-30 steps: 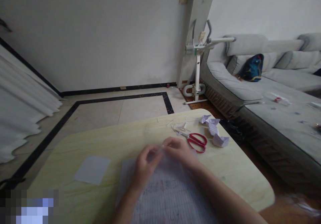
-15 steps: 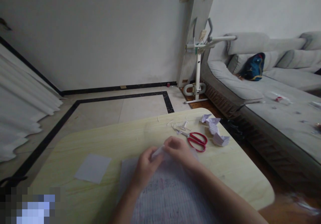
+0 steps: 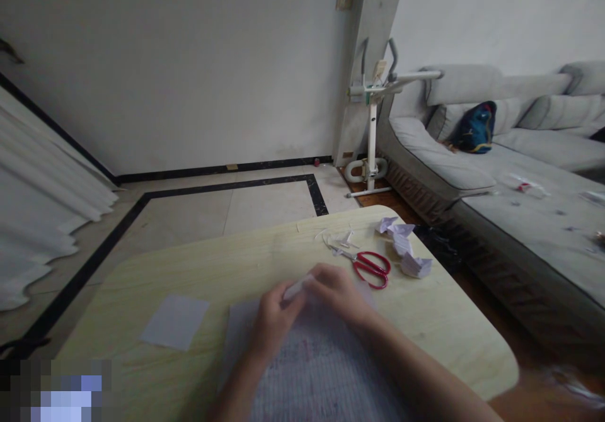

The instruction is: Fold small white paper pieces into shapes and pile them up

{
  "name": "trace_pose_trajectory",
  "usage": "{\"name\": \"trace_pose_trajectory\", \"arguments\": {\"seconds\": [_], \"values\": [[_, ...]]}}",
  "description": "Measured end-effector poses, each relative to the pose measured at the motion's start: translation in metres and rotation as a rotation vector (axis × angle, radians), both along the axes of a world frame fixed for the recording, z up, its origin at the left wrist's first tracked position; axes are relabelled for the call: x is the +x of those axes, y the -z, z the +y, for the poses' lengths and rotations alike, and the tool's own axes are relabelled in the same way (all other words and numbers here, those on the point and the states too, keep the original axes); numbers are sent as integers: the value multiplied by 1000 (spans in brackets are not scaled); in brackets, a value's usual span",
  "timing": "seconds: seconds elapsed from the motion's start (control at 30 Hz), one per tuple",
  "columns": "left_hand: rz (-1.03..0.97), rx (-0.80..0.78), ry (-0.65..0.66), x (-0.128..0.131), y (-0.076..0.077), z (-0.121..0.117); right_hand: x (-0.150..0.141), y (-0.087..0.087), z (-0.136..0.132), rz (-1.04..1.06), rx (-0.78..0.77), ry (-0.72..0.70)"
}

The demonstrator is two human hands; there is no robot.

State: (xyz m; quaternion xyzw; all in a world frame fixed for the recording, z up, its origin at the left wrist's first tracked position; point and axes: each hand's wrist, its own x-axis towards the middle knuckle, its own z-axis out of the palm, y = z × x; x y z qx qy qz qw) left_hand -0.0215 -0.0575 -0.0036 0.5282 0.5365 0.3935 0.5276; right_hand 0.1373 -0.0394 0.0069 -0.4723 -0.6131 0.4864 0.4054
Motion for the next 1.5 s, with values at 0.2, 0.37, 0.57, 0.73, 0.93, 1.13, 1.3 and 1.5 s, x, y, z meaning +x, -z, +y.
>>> {"name": "trace_pose_trajectory", "arguments": {"seconds": [0.2, 0.37, 0.57, 0.73, 0.93, 1.13, 1.3, 1.5], "values": [[-20, -7, 13, -1, -1, 0, -1, -1, 0, 50, -36, 20], [75, 54, -16, -5, -4, -1, -1, 0, 1, 6, -60, -85], [133, 115, 4, -4, -4, -2, 0, 0, 1, 16, -47, -80], [140, 124, 15, -3, -1, -3, 0, -1, 2, 10, -37, -89], [112, 153, -51, -3, 6, -2, -1, 1, 3, -11, -38, -38], [118, 130, -103, -4, 4, -1, -1, 0, 2, -33, -30, -60], [116, 141, -126, -2, 0, -1, -2, -1, 1, -28, -33, -75], [68, 108, -164, -1, 2, 0, -1, -2, 0, -29, -13, -85]]}}
